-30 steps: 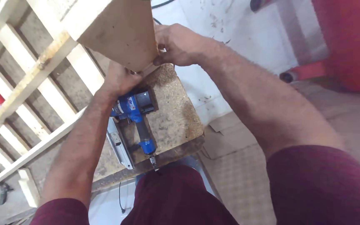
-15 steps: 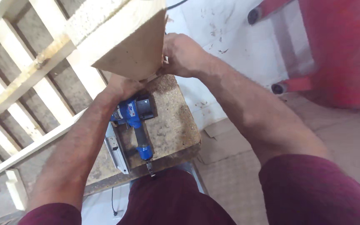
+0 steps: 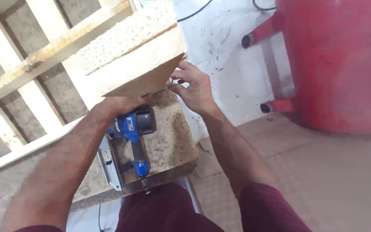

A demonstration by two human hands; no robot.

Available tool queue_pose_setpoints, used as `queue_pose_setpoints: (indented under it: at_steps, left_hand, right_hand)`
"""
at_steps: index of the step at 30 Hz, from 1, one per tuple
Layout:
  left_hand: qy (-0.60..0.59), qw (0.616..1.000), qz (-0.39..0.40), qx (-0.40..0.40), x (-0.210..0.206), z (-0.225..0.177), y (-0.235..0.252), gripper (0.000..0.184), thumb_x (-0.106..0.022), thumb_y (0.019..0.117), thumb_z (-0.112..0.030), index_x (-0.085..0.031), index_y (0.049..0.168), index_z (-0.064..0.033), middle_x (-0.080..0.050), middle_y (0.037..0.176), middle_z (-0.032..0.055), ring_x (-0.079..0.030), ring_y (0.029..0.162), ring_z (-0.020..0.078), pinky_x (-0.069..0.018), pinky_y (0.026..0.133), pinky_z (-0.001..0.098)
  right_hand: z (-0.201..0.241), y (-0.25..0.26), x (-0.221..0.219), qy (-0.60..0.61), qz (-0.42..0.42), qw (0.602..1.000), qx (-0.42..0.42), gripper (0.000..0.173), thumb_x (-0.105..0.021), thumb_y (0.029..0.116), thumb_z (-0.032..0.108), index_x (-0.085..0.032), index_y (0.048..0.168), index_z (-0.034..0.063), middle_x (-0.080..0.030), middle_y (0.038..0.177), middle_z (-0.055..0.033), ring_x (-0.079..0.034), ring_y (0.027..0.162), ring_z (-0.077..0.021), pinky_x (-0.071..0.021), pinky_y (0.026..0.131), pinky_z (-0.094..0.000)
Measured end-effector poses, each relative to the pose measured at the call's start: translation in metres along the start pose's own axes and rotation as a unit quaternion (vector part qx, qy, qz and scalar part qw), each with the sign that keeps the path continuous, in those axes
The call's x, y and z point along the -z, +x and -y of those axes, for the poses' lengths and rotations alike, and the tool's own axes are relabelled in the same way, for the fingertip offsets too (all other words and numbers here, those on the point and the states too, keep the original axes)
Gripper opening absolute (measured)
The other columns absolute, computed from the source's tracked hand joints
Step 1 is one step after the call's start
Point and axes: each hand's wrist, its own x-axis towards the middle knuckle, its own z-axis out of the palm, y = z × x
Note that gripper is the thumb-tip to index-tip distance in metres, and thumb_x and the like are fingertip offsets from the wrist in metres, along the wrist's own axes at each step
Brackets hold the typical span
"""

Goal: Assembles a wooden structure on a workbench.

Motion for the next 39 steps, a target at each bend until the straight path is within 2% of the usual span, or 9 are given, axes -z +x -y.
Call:
queue_pose_setpoints:
  at_steps: [2,4,9,12,14,19,27,33,39]
  left_hand:
    - [-0.016,1.000,-0.012,-0.017,0.002,-0.003,-0.003,0.044,-0.044,0.1084,-0.045,-0.069,0.127,-0.0137,-0.070,0.122,0.0085,-0.065,0.116,0.0175,-0.0499,0.103,0.0462]
    - [-0.059,0.997,0.047,0.018,0.003,-0.008,-0.003,0.048,-0.036,0.1111,-0.045,-0.064,0.133,-0.0135,-0.066,0.126,0.0092,-0.062,0.117,0.0177,-0.0490,0.102,0.0453]
    - [-0.085,0.994,0.057,0.041,0.002,-0.008,-0.006,0.047,-0.034,0.1116,-0.044,-0.067,0.125,-0.0117,-0.067,0.114,0.0086,-0.064,0.101,0.0158,-0.0531,0.087,0.0406]
    - [-0.061,0.997,0.047,-0.018,0.001,0.001,0.001,0.039,-0.041,0.1105,-0.037,-0.068,0.124,-0.0119,-0.069,0.114,0.0074,-0.065,0.104,0.0136,-0.0520,0.094,0.0386]
    - [-0.041,0.998,0.001,-0.043,-0.002,0.007,0.004,0.034,-0.050,0.1067,-0.037,-0.071,0.119,-0.0131,-0.071,0.109,0.0060,-0.067,0.101,0.0128,-0.0538,0.092,0.0397]
    - [-0.013,0.983,-0.129,-0.130,-0.013,0.031,0.022,0.039,-0.068,0.0947,-0.044,-0.071,0.121,-0.0149,-0.071,0.117,0.0048,-0.065,0.114,0.0131,-0.0515,0.104,0.0404]
    - [-0.032,0.984,-0.131,-0.120,0.004,0.008,0.013,0.031,-0.076,0.0888,-0.038,-0.073,0.107,-0.0126,-0.074,0.099,0.0037,-0.071,0.095,0.0144,-0.0571,0.087,0.0445]
    - [-0.065,0.984,-0.117,-0.116,0.007,0.008,0.011,0.027,-0.079,0.0874,-0.031,-0.072,0.107,-0.0139,-0.074,0.095,0.0015,-0.071,0.091,0.0124,-0.0581,0.084,0.0437]
    - [-0.101,0.971,-0.140,-0.164,0.011,0.001,-0.011,0.049,-0.080,0.0853,-0.018,-0.065,0.131,-0.0067,-0.073,0.116,0.0124,-0.070,0.109,0.0241,-0.0549,0.097,0.0493]
  right_hand:
    - [-0.003,0.000,-0.009,0.006,-0.016,0.999,0.029,0.014,-0.078,0.0910,0.012,-0.078,0.104,0.0062,-0.068,0.125,-0.0154,-0.068,0.113,-0.0196,-0.0601,0.095,-0.0356]
    - [-0.005,-0.002,-0.018,-0.011,-0.044,0.998,0.046,0.010,-0.077,0.0906,0.011,-0.078,0.099,0.0043,-0.070,0.120,-0.0162,-0.069,0.110,-0.0197,-0.0597,0.095,-0.0348]
    - [0.001,-0.002,-0.022,-0.106,-0.049,0.992,0.052,0.006,-0.075,0.0910,0.010,-0.077,0.094,0.0057,-0.072,0.115,-0.0140,-0.070,0.108,-0.0200,-0.0594,0.094,-0.0348]
    - [0.011,0.009,-0.010,-0.147,0.008,0.989,0.028,0.026,-0.078,0.0893,0.016,-0.074,0.114,0.0089,-0.070,0.121,-0.0132,-0.070,0.109,-0.0216,-0.0595,0.093,-0.0384]
    - [0.018,0.021,0.000,-0.177,0.109,0.978,0.013,0.043,-0.073,0.0928,0.023,-0.067,0.134,0.0147,-0.057,0.145,-0.0155,-0.062,0.125,-0.0281,-0.0530,0.103,-0.0463]
    - [0.024,0.045,0.009,-0.165,0.191,0.968,0.003,0.025,-0.080,0.0868,0.026,-0.077,0.108,0.0134,-0.052,0.148,-0.0123,-0.059,0.125,-0.0236,-0.0532,0.102,-0.0430]
    - [0.030,0.062,0.014,-0.158,0.229,0.960,0.023,0.020,-0.085,0.0806,0.024,-0.078,0.093,0.0108,-0.063,0.127,-0.0083,-0.061,0.118,-0.0190,-0.0532,0.101,-0.0376]
    - [0.033,0.069,0.019,-0.129,0.276,0.952,0.021,0.019,-0.081,0.0833,0.017,-0.076,0.098,0.0057,-0.061,0.130,-0.0117,-0.060,0.119,-0.0198,-0.0520,0.102,-0.0348]
    - [0.034,0.053,0.016,-0.160,0.245,0.949,-0.120,0.055,-0.082,0.0857,0.030,-0.062,0.134,0.0136,-0.069,0.122,-0.0090,-0.067,0.112,-0.0171,-0.0552,0.099,-0.0459]
